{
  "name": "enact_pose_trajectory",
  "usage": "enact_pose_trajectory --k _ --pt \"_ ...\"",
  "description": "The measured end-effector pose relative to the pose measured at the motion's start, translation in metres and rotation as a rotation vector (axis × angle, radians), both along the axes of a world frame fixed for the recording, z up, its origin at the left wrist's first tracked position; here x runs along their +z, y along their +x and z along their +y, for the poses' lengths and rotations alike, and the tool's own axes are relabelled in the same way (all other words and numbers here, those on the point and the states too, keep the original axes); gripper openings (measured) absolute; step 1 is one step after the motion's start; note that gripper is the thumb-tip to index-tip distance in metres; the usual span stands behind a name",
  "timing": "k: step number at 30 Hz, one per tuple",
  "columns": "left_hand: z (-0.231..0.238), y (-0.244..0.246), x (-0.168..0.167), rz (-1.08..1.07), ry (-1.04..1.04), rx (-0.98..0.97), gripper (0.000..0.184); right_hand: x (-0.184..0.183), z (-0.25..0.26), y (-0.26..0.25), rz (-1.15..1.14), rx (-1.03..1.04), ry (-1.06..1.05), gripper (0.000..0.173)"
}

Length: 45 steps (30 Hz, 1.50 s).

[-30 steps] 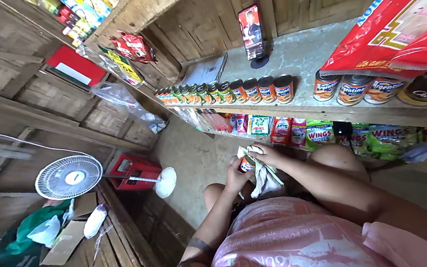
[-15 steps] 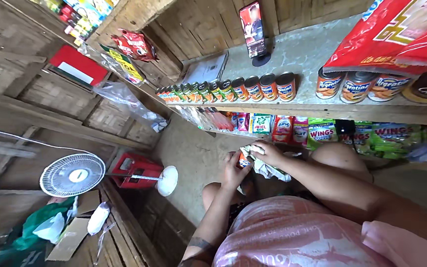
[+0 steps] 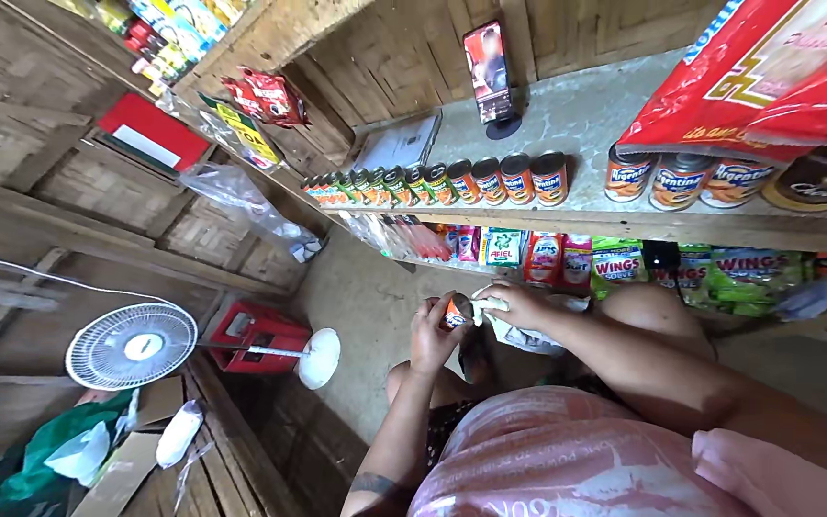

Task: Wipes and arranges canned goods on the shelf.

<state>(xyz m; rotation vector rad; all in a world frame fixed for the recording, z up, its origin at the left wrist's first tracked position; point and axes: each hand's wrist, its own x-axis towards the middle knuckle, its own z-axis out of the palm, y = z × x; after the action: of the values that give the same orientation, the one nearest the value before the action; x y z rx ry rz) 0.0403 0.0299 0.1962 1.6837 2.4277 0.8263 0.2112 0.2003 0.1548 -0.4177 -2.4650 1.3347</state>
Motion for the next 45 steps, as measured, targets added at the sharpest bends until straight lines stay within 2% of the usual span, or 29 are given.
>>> enact_pose_trajectory --k 4,6,12,16,18,24,31,35,39,42,45 --pt "0.004 0.002 0.002 0.025 -0.072 0.018 0.064 -0.005 -0.013 0.004 0.291 0.004 -0.028 0.03" --pt "0.006 0.005 -0.002 0.048 -0.075 -0.016 0.062 -0.008 -0.015 0.002 0.358 0.015 -0.022 0.029" --pt "0.007 0.022 -0.008 -0.075 -0.01 -0.104 0.067 0.004 -0.002 -0.001 0.068 -0.154 -0.07 0.038" --pt "0.01 0.009 -0.002 -0.053 0.049 -0.049 0.066 0.006 0.003 0.002 -0.06 -0.103 -0.017 0.042" --pt "0.01 0.003 0.0 -0.03 0.048 -0.021 0.066 0.005 0.001 0.003 -0.057 -0.046 -0.01 0.042" --pt "0.007 0.016 0.0 0.008 -0.076 -0.08 0.062 0.006 -0.007 0.006 0.156 -0.012 -0.036 0.037" --pt "0.007 0.025 0.0 -0.047 -0.056 -0.071 0.067 0.008 -0.002 0.004 -0.002 -0.119 -0.01 0.037" --pt "0.007 0.012 0.001 -0.012 -0.011 -0.041 0.066 0.008 0.001 0.005 -0.007 -0.008 -0.024 0.038" --pt "0.006 0.014 -0.001 0.001 -0.084 -0.048 0.065 0.006 -0.004 0.008 0.091 0.071 -0.069 0.038" --pt "0.006 0.027 0.0 -0.054 -0.175 -0.07 0.062 0.007 -0.005 0.006 0.095 0.007 -0.068 0.038" --pt "0.007 0.029 0.001 -0.047 -0.192 -0.074 0.067 0.01 -0.001 0.001 -0.073 -0.087 -0.046 0.039"
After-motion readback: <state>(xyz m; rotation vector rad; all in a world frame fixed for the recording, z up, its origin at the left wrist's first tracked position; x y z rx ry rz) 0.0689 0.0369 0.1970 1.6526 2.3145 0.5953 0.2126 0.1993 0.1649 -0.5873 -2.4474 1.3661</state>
